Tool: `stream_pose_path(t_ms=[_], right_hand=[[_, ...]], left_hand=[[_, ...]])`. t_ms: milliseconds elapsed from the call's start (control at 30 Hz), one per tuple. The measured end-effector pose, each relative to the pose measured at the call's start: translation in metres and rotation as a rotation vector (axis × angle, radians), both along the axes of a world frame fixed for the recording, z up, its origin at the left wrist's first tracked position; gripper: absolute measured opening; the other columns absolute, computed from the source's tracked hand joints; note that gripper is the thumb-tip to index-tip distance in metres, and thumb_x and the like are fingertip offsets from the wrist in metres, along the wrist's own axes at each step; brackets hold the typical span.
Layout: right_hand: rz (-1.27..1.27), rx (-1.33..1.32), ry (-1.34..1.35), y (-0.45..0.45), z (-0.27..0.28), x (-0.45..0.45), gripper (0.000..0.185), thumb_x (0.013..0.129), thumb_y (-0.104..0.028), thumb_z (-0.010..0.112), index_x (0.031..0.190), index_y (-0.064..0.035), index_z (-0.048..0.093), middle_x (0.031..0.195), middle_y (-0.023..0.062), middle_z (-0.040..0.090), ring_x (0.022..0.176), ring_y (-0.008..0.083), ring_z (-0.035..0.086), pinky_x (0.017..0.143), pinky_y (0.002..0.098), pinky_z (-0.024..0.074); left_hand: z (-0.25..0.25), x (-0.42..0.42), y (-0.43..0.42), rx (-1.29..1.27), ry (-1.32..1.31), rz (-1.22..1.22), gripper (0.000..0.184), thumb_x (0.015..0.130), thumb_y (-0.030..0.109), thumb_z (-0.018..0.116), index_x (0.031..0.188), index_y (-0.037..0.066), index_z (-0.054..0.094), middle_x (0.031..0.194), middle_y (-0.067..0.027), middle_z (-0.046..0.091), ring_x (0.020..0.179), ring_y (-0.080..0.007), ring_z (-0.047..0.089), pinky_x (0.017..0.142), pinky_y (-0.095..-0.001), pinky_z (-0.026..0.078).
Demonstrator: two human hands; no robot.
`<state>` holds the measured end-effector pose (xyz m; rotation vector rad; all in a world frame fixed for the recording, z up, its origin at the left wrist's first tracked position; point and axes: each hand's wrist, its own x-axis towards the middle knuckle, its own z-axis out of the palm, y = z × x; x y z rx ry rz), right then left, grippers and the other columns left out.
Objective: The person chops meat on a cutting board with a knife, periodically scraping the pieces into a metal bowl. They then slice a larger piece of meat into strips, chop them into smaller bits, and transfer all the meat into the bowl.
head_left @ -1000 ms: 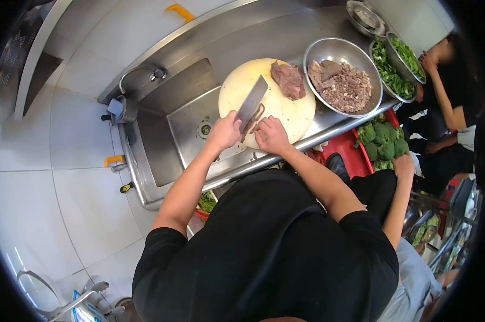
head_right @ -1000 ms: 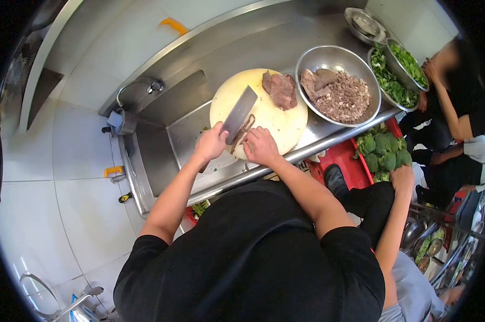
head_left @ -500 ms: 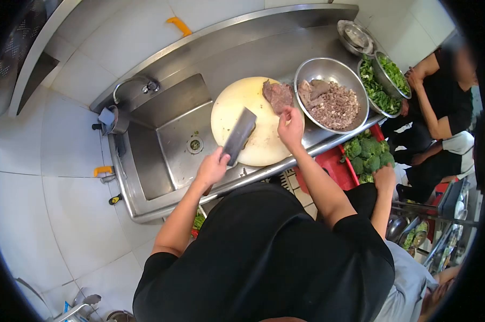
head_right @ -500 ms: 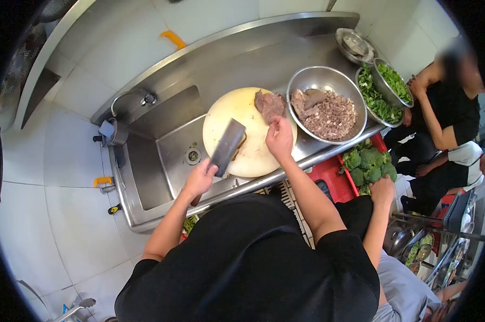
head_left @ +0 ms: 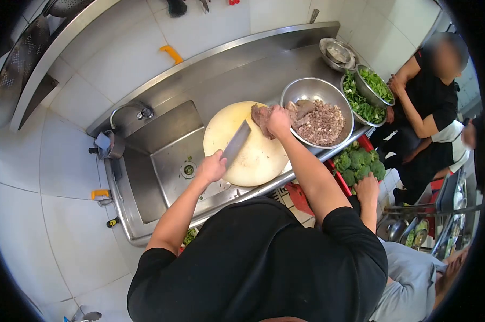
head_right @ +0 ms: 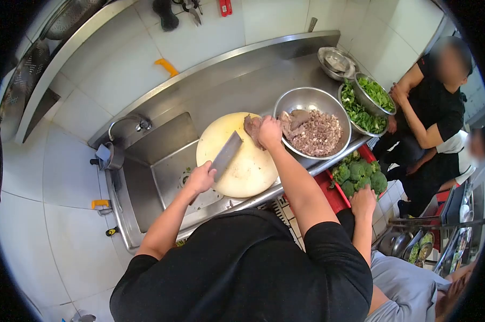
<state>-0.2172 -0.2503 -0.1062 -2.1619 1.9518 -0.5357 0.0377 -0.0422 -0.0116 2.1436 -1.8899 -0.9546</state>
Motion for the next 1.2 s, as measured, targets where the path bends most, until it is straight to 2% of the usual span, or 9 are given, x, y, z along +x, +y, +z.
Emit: stream_pose_path(t_ms=[167,367,500,600,733,800,933,1033,1200], right_hand=[[-0.038,0.075,-0.340,-0.007,0.024,-0.002,0.038,0.089,-0.022,0.072,0.118,0.0017,0.071,0.112,0.0288,0.074,0.106,0.0430,0.071,0.094,0.0492,0.0549],[-0.045,0.515,-0.974,-0.021,0.029,-0.013,0.026,0.089,-0.011,0.077,0.110,0.0042,0.074,0.095,0.0092,0.075,0.086,0.0171,0.071,0.078,0.0317,0.0566],[-0.044,0.555,-1.166,0.014,0.100,-0.008,0.018,0.091,-0.006,0.075,0.107,0.0032,0.075,0.095,0.0049,0.075,0.084,0.0141,0.069,0.076,0.0284,0.0553],[0.058,0.466,-1.110,0.037,0.118,-0.008,0.020,0.093,-0.010,0.076,0.108,0.0027,0.075,0.096,0.0054,0.076,0.083,0.0133,0.069,0.077,0.0275,0.0546],[0.093,0.228,-0.750,0.099,0.135,0.002,0.029,0.093,-0.018,0.077,0.113,0.0030,0.075,0.090,0.0082,0.076,0.083,0.0144,0.070,0.074,0.0314,0.0554],[0.132,0.240,-0.612,0.128,0.131,0.006,0.030,0.093,-0.018,0.077,0.115,0.0030,0.075,0.090,0.0098,0.076,0.084,0.0140,0.070,0.077,0.0312,0.0556],[0.361,0.663,-0.937,0.146,0.115,0.014,0.016,0.094,-0.007,0.074,0.108,-0.0027,0.077,0.106,0.0084,0.078,0.104,0.0193,0.070,0.097,0.0343,0.0532],[0.729,0.169,-0.568,0.146,0.118,0.015,0.023,0.088,-0.004,0.075,0.110,-0.0102,0.079,0.121,0.0058,0.076,0.124,0.0266,0.061,0.111,0.0414,0.0451],[0.722,0.079,-0.304,0.150,0.037,-0.005,0.041,0.080,0.000,0.072,0.116,-0.0172,0.079,0.136,0.0067,0.069,0.133,0.0352,0.054,0.116,0.0490,0.0396]], left_hand=[[-0.056,-0.013,0.023,-0.026,0.123,-0.041,0.035,0.104,0.029,0.058,0.129,0.004,0.059,0.109,-0.0293,0.072,0.102,-0.0459,0.070,0.089,-0.0525,0.055],[-0.013,-0.016,0.030,0.236,0.203,0.102,0.035,0.104,0.030,0.058,0.125,0.002,0.060,0.105,-0.0297,0.072,0.091,-0.0432,0.074,0.084,-0.0513,0.057],[-0.025,-0.012,0.033,0.227,0.200,0.134,0.036,0.104,0.030,0.058,0.126,0.002,0.060,0.103,-0.0292,0.073,0.088,-0.0427,0.074,0.082,-0.0513,0.057],[-0.043,-0.004,0.037,0.109,0.171,0.136,0.037,0.104,0.030,0.058,0.128,0.001,0.059,0.102,-0.0296,0.073,0.086,-0.0431,0.074,0.082,-0.0516,0.056],[-0.019,-0.001,0.038,0.190,0.232,0.228,0.037,0.106,0.026,0.056,0.130,-0.001,0.055,0.087,-0.0217,0.072,0.058,-0.0299,0.069,0.054,-0.0439,0.053],[-0.020,0.002,0.038,0.212,0.244,0.211,0.037,0.106,0.027,0.055,0.130,-0.002,0.053,0.086,-0.0215,0.070,0.057,-0.0294,0.068,0.052,-0.0437,0.053],[-0.027,0.008,0.034,0.233,0.256,0.197,0.032,0.107,0.025,0.055,0.124,-0.002,0.054,0.083,-0.0203,0.069,0.054,-0.0275,0.067,0.050,-0.0427,0.053],[-0.035,0.013,0.034,0.186,0.261,0.170,0.029,0.107,0.025,0.055,0.119,-0.001,0.054,0.081,-0.0190,0.068,0.053,-0.0259,0.066,0.049,-0.0418,0.052],[-0.052,0.020,0.035,0.111,0.210,0.074,0.028,0.107,0.025,0.055,0.120,0.000,0.055,0.084,-0.0217,0.070,0.062,-0.0338,0.071,0.059,-0.0470,0.056]])
